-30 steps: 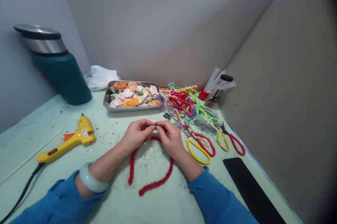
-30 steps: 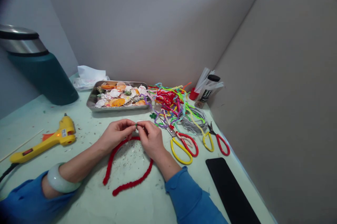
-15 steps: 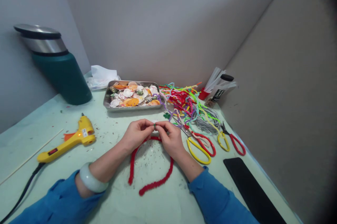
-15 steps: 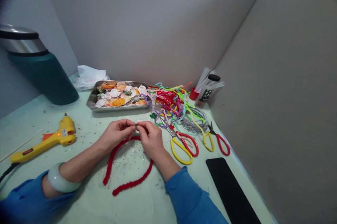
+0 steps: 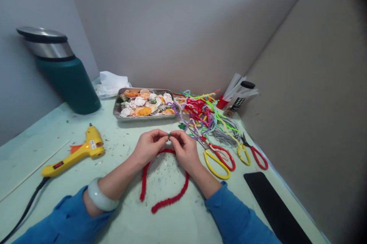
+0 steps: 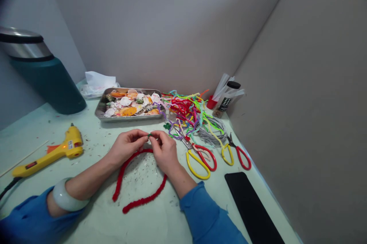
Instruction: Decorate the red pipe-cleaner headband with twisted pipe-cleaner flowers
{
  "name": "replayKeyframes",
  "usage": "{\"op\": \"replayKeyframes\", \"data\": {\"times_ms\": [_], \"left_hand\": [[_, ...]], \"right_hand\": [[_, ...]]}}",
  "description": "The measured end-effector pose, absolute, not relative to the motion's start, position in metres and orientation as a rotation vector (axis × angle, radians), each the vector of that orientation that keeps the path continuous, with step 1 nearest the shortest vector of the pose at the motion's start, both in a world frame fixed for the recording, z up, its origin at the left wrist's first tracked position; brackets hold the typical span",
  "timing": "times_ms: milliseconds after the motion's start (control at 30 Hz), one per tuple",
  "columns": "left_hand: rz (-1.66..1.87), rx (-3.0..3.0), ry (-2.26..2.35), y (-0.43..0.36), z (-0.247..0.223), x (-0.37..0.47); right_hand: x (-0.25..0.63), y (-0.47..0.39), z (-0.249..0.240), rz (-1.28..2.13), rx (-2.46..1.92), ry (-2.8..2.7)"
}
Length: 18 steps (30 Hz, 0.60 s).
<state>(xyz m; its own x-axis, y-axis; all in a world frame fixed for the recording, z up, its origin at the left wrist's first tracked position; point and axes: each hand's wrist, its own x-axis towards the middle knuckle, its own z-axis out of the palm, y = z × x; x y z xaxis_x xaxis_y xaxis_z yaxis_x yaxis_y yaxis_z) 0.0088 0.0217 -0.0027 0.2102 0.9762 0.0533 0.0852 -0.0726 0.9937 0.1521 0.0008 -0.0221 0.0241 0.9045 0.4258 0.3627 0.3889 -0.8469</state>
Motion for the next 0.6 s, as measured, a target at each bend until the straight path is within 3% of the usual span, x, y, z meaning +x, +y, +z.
{"op": "replayKeyframes", "data": {"times_ms": [367, 600], "left_hand": [[1.067, 1.466, 1.106, 0.0221, -0.0035, 0.0071], [1.086, 1.558, 1.146, 0.0229, -0.0092, 0.0056]], "right_hand": [[0.1535, 0.0004, -0.0217, 0.598, -1.134, -1.601], [0.1545, 0.0023, -0.0262, 0.815, -1.084, -1.489]]}}
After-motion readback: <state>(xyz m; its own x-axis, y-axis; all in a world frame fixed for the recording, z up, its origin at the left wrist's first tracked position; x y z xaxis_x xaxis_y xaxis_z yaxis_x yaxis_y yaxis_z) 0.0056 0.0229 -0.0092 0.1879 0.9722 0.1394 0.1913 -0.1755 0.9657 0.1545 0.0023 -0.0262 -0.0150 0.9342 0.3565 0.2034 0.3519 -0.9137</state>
